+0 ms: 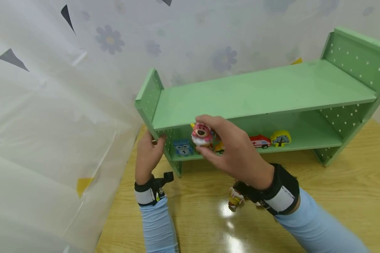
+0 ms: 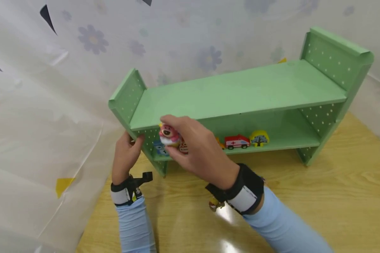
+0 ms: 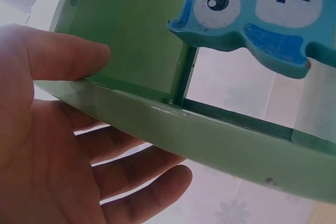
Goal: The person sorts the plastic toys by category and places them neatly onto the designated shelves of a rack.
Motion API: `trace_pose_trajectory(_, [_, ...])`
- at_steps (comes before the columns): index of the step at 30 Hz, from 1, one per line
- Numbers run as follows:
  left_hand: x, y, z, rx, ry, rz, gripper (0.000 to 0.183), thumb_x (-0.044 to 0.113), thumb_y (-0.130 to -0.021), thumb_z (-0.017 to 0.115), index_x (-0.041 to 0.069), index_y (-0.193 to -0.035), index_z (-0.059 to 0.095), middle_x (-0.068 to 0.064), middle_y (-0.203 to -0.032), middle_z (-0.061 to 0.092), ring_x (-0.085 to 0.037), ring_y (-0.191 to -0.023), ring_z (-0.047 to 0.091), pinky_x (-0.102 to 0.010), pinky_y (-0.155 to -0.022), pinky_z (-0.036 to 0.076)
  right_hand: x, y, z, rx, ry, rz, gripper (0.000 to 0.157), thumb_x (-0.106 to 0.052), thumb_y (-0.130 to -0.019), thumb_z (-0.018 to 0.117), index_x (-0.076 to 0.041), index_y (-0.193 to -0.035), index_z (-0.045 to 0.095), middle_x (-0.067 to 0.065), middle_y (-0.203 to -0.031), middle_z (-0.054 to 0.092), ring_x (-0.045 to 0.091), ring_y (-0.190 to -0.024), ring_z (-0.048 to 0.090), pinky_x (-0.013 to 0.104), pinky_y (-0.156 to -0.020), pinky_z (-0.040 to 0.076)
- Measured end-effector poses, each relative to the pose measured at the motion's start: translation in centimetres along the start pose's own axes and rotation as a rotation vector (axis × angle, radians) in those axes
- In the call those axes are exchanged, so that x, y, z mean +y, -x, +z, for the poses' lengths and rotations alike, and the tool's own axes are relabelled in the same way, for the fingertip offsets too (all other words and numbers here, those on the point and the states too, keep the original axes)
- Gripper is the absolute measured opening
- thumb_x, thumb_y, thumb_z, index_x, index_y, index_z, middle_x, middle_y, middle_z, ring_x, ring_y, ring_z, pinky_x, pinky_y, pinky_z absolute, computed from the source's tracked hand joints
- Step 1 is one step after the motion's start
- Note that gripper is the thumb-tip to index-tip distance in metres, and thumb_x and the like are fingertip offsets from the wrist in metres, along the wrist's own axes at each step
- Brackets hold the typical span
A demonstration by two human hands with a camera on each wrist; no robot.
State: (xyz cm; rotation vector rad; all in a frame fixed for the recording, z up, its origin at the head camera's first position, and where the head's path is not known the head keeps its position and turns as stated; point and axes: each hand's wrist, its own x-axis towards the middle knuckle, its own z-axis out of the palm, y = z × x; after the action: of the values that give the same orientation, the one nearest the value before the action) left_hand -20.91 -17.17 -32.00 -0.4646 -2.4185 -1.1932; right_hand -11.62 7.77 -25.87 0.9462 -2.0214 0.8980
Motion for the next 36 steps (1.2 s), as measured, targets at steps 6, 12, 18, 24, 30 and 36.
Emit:
trace_pose_trajectory(6, [1.0,0.2,-0.2,0.003,0.001,-0.012,0.030,0.026,-0.096,0.052,0.008,-0.120,0.055,-0.014,-0.116,0.064,-0.028,-0.099,0.062,-0.049,-0.081,0.055,-0.3,-4.0,0.3,0.000,0.001,-0.077,0.044,-0.012,-0.084,0.072,-0.008,-0.125,0.057,0.014,-0.111,0.061,0.018,-0.088,0.059,0.032,-0.066,0.055])
trace_pose_trajectory(12, [0.8,0.1,-0.1,0.015,0.022,-0.006,0.029,0.019,-0.096,0.054,0.007,-0.122,0.056,-0.017,-0.116,0.065,-0.030,-0.099,0.062,-0.049,-0.081,0.055,0.4,-6.5,1.5,-0.019,-0.013,-0.126,0.038,-0.011,-0.085,0.070,-0.008,-0.121,0.059,0.016,-0.112,0.059,0.019,-0.092,0.059,0.033,-0.075,0.056])
trace_pose_trajectory(18, [-0.2,0.0,0.0,0.008,0.022,0.020,0.031,0.028,-0.097,0.052,0.010,-0.122,0.056,-0.013,-0.116,0.065,-0.026,-0.098,0.063,-0.047,-0.081,0.056,1.1,-8.2,2.5,-0.043,-0.035,-0.112,0.050,-0.008,-0.086,0.069,-0.005,-0.132,0.051,0.015,-0.116,0.060,0.020,-0.093,0.060,0.034,-0.074,0.054])
trace_pose_trajectory(24, [-0.2,-0.1,0.0,0.014,-0.006,-0.002,0.031,0.029,-0.096,0.051,0.010,-0.119,0.057,-0.012,-0.113,0.066,-0.024,-0.096,0.063,-0.045,-0.079,0.056,2.2,-9.2,4.1,-0.138,-0.064,-0.054,0.054,-0.006,-0.087,0.067,-0.001,-0.136,0.044,0.015,-0.126,0.058,0.021,-0.101,0.059,0.034,-0.083,0.052])
trace_pose_trajectory(30, [-0.1,0.0,-0.2,0.005,0.000,-0.002,0.029,0.027,-0.096,0.052,0.008,-0.118,0.056,-0.013,-0.113,0.066,-0.025,-0.096,0.063,-0.046,-0.079,0.057,3.0,-9.2,5.7,-0.205,-0.043,0.030,0.059,-0.006,-0.088,0.066,-0.003,-0.140,0.039,0.015,-0.131,0.055,0.023,-0.109,0.058,0.035,-0.088,0.052])
trace_pose_trajectory(36, [-0.3,0.3,-0.2,0.005,-0.004,-0.009,0.032,0.029,-0.096,0.052,0.009,-0.121,0.055,-0.012,-0.115,0.065,-0.024,-0.097,0.063,-0.047,-0.080,0.056,3.5,-8.9,6.8,-0.234,-0.023,0.069,0.057,-0.007,-0.090,0.064,-0.004,-0.140,0.038,0.017,-0.130,0.051,0.023,-0.106,0.058,0.034,-0.084,0.054])
